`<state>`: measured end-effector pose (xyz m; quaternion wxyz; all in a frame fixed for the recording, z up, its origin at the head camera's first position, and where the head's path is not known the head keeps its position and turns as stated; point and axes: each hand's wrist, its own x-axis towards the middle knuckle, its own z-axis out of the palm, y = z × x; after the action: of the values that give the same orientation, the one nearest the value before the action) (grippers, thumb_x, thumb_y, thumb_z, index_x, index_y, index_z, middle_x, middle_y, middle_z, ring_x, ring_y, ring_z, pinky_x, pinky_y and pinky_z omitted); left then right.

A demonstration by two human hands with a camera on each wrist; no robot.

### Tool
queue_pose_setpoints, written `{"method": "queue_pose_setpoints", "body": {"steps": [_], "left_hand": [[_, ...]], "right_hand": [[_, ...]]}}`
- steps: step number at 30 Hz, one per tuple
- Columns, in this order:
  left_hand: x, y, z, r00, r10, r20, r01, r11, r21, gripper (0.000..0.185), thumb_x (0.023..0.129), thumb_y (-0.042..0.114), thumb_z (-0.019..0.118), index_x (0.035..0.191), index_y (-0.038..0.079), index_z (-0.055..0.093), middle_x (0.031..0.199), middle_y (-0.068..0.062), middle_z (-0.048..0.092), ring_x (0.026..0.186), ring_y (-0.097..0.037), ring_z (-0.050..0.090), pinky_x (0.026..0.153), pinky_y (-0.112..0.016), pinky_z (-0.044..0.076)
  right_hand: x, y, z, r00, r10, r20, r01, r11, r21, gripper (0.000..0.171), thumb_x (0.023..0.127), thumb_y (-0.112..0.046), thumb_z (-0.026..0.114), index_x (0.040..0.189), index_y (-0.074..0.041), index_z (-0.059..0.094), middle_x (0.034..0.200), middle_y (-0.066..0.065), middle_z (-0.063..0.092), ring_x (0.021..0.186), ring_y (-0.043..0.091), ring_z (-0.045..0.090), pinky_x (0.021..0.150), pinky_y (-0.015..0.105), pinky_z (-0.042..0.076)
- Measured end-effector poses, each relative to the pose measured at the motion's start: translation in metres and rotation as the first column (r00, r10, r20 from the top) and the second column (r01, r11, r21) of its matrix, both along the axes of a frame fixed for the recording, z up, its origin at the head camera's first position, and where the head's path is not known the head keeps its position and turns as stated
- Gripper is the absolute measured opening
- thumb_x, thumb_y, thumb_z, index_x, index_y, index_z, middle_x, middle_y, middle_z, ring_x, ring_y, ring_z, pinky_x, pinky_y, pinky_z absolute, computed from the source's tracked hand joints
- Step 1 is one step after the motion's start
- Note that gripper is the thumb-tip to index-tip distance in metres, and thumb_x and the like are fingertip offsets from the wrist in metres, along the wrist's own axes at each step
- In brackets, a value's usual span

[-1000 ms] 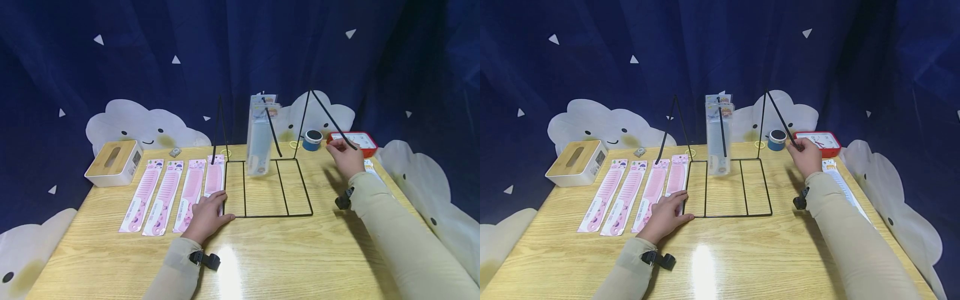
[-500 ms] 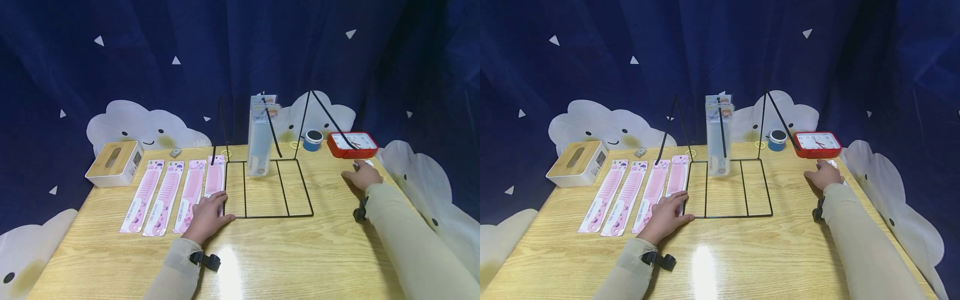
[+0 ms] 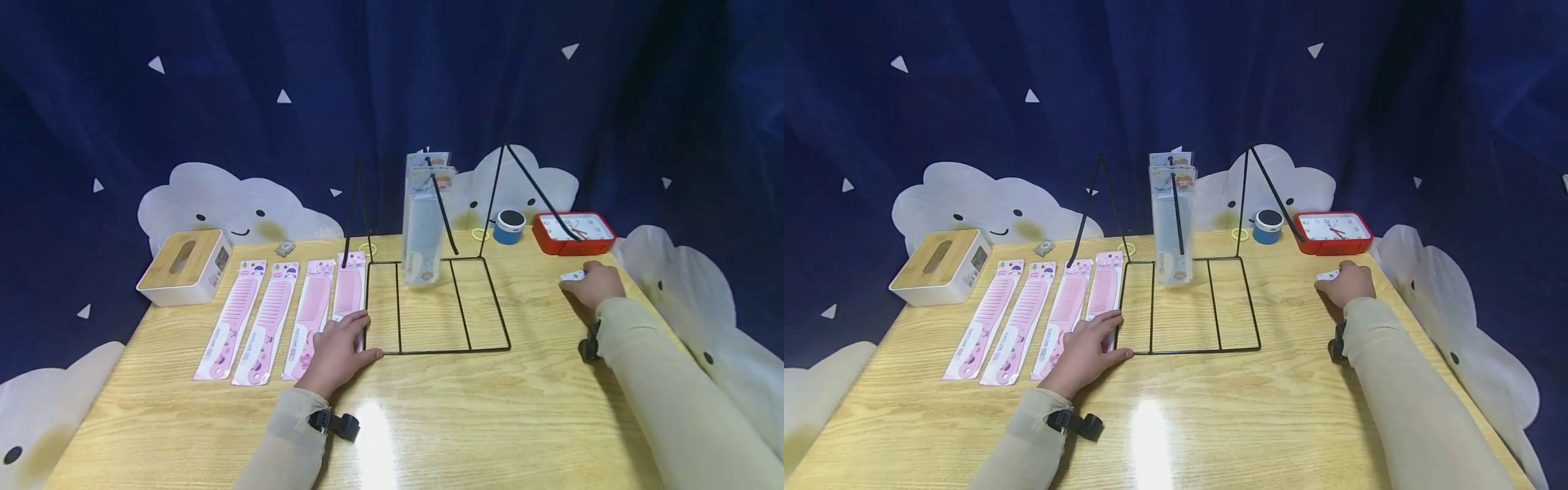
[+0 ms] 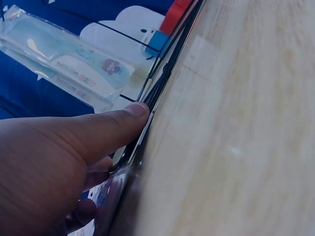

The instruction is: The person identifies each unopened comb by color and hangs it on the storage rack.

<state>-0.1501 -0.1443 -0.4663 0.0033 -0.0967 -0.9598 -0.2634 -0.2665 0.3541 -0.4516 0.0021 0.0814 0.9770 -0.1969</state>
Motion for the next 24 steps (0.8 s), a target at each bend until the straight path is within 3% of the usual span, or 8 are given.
{"method": "queue_pose_setpoints", "body": {"steps": [4,8,11,13,18,24], "left_hand": [[0.001,0.000,0.002,1.000,-0.003,-0.002,0.003,1.000,0.000,0.072,0.082,0.047,0.079,0.141,0.012,0.059,0.152,0.001,0.048,0.118,-0.030,0.050,0.088,-0.053,0.034],[0.002,0.000,0.003,1.000,-0.008,-0.013,0.008,1.000,0.009,0.071,0.082,0.046,0.080,0.140,0.011,0.059,0.152,0.000,0.049,0.118,-0.031,0.050,0.087,-0.053,0.035],[0.002,0.000,0.002,1.000,-0.007,-0.011,0.007,1.000,0.011,0.070,0.082,0.046,0.080,0.140,0.010,0.059,0.152,0.000,0.049,0.118,-0.032,0.050,0.088,-0.053,0.035],[0.002,0.000,0.002,1.000,-0.007,-0.011,0.007,1.000,0.011,0.070,0.083,0.045,0.080,0.140,0.010,0.059,0.152,-0.001,0.049,0.118,-0.032,0.050,0.088,-0.053,0.035],[0.001,0.000,0.002,1.000,-0.004,-0.007,0.004,1.000,0.003,0.071,0.083,0.046,0.079,0.140,0.010,0.059,0.152,-0.001,0.048,0.119,-0.032,0.050,0.089,-0.054,0.034],[0.001,0.000,0.001,1.000,-0.006,-0.006,0.006,1.000,-0.006,0.071,0.083,0.046,0.079,0.141,0.011,0.059,0.152,0.000,0.048,0.120,-0.032,0.050,0.090,-0.054,0.035]], "right_hand": [[0.003,0.001,0.006,0.999,0.018,0.046,-0.018,1.000,0.006,0.067,0.089,-0.030,0.065,0.128,0.021,0.046,0.124,0.042,0.052,0.108,0.055,0.051,0.096,0.062,0.040],[0.008,0.001,0.010,0.997,0.047,0.059,-0.045,0.999,-0.022,0.047,0.090,-0.025,0.066,0.117,0.013,0.060,0.109,0.030,0.064,0.094,0.044,0.057,0.081,0.050,0.046],[0.010,-0.003,0.012,0.997,0.070,0.015,-0.069,0.997,-0.032,0.031,0.091,-0.024,0.063,0.101,0.006,0.067,0.087,0.016,0.068,0.078,0.032,0.057,0.066,0.038,0.042],[0.011,-0.009,0.013,0.998,0.066,-0.014,-0.066,0.997,-0.043,0.027,0.092,-0.024,0.061,0.097,0.003,0.066,0.083,0.012,0.067,0.075,0.029,0.056,0.063,0.035,0.040],[0.013,-0.031,0.021,0.990,0.069,-0.121,-0.083,0.990,-0.114,0.026,0.094,-0.024,0.059,0.102,0.000,0.061,0.093,0.018,0.065,0.082,0.034,0.056,0.069,0.040,0.042],[0.023,-0.073,0.045,0.949,0.146,-0.281,-0.204,0.960,-0.191,0.024,0.097,-0.022,0.061,0.106,0.001,0.062,0.098,0.019,0.063,0.086,0.033,0.054,0.075,0.041,0.040]]}}
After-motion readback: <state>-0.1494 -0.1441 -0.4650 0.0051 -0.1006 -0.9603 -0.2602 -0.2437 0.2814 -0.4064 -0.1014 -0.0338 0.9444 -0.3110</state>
